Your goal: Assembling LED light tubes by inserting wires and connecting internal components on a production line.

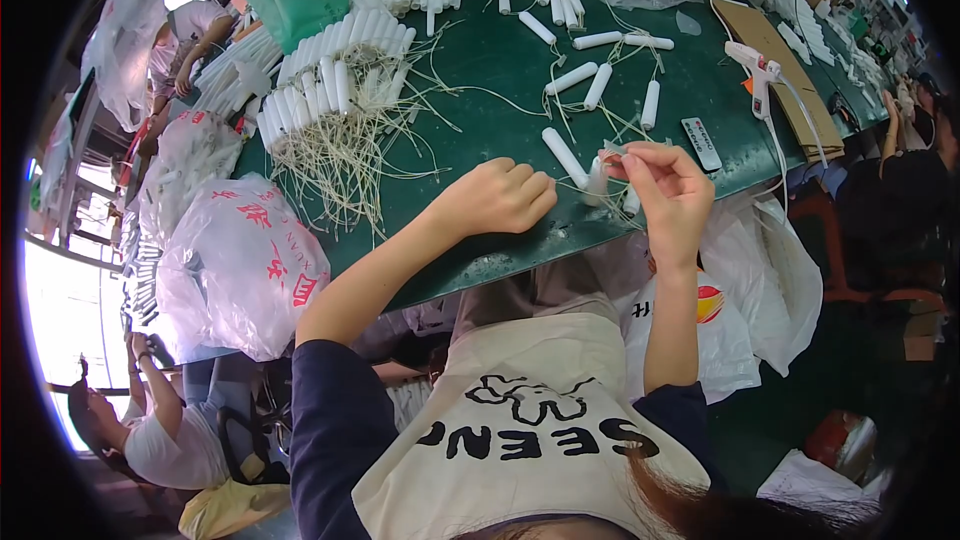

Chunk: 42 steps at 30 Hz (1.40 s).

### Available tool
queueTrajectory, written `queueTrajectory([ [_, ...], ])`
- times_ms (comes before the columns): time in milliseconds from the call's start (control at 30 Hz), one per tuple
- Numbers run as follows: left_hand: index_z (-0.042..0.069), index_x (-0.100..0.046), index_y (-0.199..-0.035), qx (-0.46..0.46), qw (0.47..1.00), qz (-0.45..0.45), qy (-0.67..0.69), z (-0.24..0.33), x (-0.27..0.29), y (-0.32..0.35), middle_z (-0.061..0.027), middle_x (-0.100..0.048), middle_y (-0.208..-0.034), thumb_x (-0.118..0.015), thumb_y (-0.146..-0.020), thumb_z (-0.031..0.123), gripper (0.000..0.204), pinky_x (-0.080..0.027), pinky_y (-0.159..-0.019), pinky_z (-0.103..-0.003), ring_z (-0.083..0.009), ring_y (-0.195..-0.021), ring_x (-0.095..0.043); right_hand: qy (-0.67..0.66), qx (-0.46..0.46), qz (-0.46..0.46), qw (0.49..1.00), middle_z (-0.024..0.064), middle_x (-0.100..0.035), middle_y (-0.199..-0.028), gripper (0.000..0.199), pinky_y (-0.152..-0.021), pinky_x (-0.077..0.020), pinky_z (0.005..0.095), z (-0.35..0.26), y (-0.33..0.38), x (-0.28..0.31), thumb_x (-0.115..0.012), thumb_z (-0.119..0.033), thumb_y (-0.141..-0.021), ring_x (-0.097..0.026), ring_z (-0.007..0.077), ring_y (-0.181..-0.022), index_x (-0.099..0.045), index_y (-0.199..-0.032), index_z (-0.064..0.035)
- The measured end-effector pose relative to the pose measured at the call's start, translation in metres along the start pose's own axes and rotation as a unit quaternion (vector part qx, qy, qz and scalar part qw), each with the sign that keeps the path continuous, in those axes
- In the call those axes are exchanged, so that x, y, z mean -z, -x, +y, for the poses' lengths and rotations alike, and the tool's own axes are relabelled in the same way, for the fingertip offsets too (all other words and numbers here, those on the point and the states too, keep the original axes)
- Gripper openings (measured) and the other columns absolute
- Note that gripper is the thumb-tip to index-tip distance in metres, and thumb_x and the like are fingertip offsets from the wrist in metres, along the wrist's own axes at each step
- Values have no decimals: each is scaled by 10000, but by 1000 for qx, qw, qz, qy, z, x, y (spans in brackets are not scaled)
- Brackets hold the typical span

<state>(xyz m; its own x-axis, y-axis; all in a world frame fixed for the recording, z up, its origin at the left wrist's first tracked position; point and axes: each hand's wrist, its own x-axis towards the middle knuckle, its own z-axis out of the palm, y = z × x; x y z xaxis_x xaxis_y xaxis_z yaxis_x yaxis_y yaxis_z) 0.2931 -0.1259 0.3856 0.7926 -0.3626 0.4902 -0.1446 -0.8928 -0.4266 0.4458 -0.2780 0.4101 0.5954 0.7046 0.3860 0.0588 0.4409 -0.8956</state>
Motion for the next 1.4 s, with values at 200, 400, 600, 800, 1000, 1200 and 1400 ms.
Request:
queueTrajectory([
  [200,63,-527,-765,65,995,-73,-19,-1,-15,6,-19,-457,-648,-581,-690,107,102,-410,-470,-267,-138,-563,-537,-79,78,5,994,150,-603,-974,66,-767,-558,349,-10,-7,6,-542,29,-864,-655,290,-873,-574,-921,38],
  [400,82,-499,-778,138,983,-121,2,-24,-18,15,-43,-483,-661,-567,-708,112,103,-441,-474,-312,-185,-591,-575,-219,195,-30,956,126,-539,-962,80,-809,-550,312,-29,-5,8,-550,-46,-885,-635,277,-933,-558,-952,-3],
  [600,75,-500,-790,172,975,-141,8,-29,-15,14,-60,-508,-666,-558,-723,103,93,-448,-473,-336,-214,-602,-592,-234,162,5,959,144,-548,-977,99,-799,-555,323,-26,-8,8,-569,-67,-878,-634,279,-939,-541,-946,-1],
  [800,67,-516,-788,200,968,-149,13,-31,-2,16,-71,-519,-650,-560,-723,90,83,-452,-476,-345,-239,-601,-596,-193,138,99,966,169,-600,-996,122,-850,-529,376,-13,-14,11,-531,-59,-901,-630,312,-947,-509,-977,34],
  [1000,67,-573,-785,279,944,-178,0,-25,7,11,-95,-569,-642,-580,-728,93,62,-465,-499,-360,-254,-576,-605,-209,57,192,957,151,-619,-1005,135,-929,-484,350,3,-17,23,-544,-102,-909,-599,273,-1015,-549,-974,16],
  [1200,140,-618,-1092,320,869,-135,353,-9,18,-25,-56,-500,-521,-667,-784,390,399,-384,-484,-341,-245,-487,-515,-173,49,197,964,135,-616,-968,140,-863,-510,350,3,-17,16,-540,-102,-913,-629,256,-923,-519,-997,8],
  [1400,161,-612,-1105,265,876,-194,354,1,-16,-29,-61,-573,-589,-664,-782,381,395,-423,-537,-365,-258,-566,-576,-118,80,207,968,130,-613,-955,141,-788,-532,336,4,-19,19,-540,-97,-912,-648,252,-849,-502,-1005,2],
])
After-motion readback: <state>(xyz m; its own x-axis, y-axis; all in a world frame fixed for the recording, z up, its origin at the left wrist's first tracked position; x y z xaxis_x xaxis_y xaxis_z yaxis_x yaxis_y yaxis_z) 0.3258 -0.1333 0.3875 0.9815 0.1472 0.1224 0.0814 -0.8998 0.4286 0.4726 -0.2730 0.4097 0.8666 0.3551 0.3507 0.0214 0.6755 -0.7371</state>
